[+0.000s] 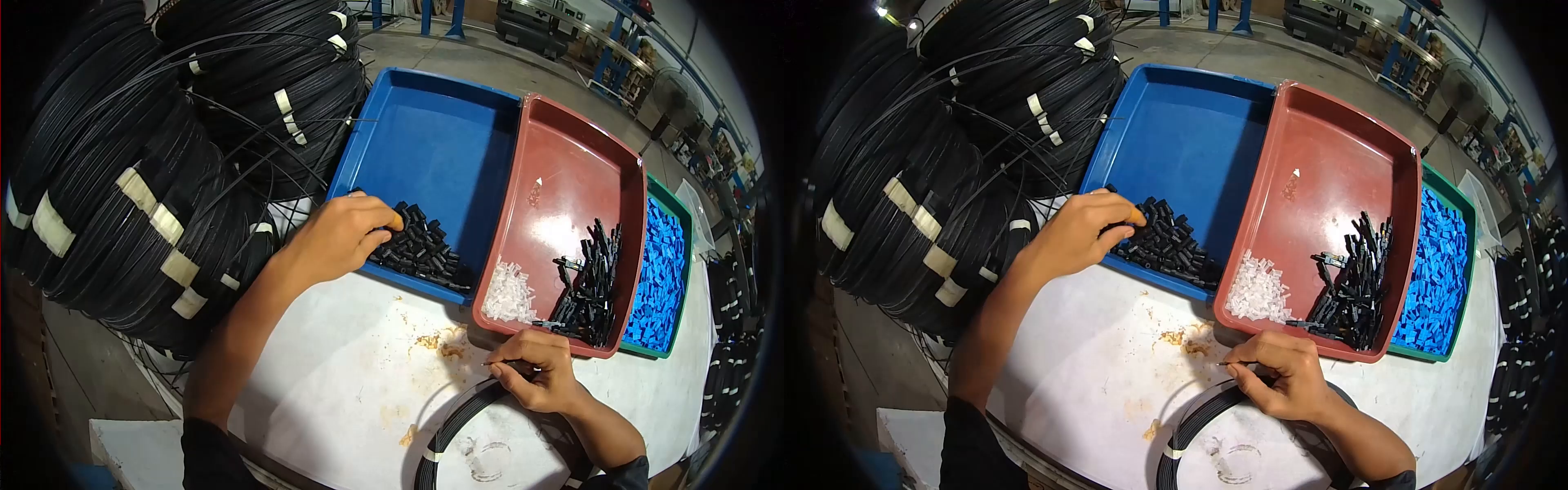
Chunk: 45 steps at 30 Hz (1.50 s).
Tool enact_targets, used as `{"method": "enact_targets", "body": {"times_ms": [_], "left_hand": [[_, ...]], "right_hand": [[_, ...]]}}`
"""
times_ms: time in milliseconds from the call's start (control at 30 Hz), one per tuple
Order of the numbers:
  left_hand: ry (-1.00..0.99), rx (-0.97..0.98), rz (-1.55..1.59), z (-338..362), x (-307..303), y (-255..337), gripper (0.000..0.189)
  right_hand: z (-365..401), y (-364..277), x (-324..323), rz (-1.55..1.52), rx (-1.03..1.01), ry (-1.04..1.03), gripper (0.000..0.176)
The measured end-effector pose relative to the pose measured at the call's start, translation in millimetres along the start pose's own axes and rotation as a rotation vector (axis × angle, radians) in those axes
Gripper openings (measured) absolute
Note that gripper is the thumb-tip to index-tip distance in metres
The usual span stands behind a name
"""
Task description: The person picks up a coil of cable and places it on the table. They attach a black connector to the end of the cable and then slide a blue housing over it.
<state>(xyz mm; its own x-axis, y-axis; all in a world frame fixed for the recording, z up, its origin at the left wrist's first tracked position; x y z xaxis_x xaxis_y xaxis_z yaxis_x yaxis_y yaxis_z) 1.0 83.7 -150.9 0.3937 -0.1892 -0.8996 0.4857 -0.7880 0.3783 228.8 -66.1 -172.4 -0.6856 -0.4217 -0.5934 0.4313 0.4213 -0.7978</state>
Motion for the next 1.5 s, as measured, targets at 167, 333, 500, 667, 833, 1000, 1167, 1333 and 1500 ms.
{"method": "enact_targets", "body": {"times_ms": [167, 333, 500, 667, 833, 1000, 1167, 1333, 1500], "left_hand": [[-0.051, -0.059, -0.126, -18.1, 14.0, -9.6, 0.022], [0.138, -0.104, -0.234, -19.8, 10.1, -18.1, 0.026], [0.022, 0.000, -0.161, -24.8, 13.1, -6.2, 0.018], [0.014, 0.148, -0.298, -33.5, 25.1, 4.8, 0.018], [-0.043, 0.205, -0.345, -37.9, 25.0, 7.1, 0.023], [-0.054, 0.196, -0.313, -36.6, 20.6, 6.8, 0.016], [-0.113, 0.189, -0.261, -36.3, 23.7, 7.2, 0.009], [-0.111, 0.125, -0.347, -40.5, 22.2, 11.8, 0.009], [-0.038, 0.184, -0.201, -41.2, 23.4, -0.9, 0.014]], "right_hand": [[1.7, 3.3, 1.8, -0.006, -0.028, 0.058, 0.009], [0.6, 4.4, 1.6, -0.050, 0.110, -0.034, 0.012], [-0.6, 2.8, 1.2, -0.031, 0.039, -0.019, 0.012], [-0.1, 3.9, 3.0, -0.018, 0.020, -0.017, 0.014], [0.2, 1.9, 5.9, 0.034, -0.058, -0.025, 0.014], [1.4, 2.8, 6.4, 0.045, -0.055, -0.025, 0.014], [2.6, 5.1, 7.4, 0.055, -0.084, -0.007, 0.015], [3.2, 5.3, 9.1, 0.076, -0.099, -0.015, 0.016], [3.9, 3.9, 7.7, 0.101, -0.092, -0.007, 0.016]]}}
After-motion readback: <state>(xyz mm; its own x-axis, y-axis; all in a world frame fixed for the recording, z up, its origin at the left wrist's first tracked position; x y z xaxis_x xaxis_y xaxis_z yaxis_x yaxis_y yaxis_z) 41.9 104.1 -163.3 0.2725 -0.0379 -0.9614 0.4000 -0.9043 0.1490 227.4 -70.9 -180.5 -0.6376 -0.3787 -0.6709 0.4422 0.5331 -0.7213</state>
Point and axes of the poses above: each hand's wrist, its own z-axis away from the middle knuckle, its own x-axis out of the palm, y = z × x, the point moved 8 cm from there along -z, towards the middle knuckle, and after that the axes turned 15 degrees about -y, right-handed, at the moved point
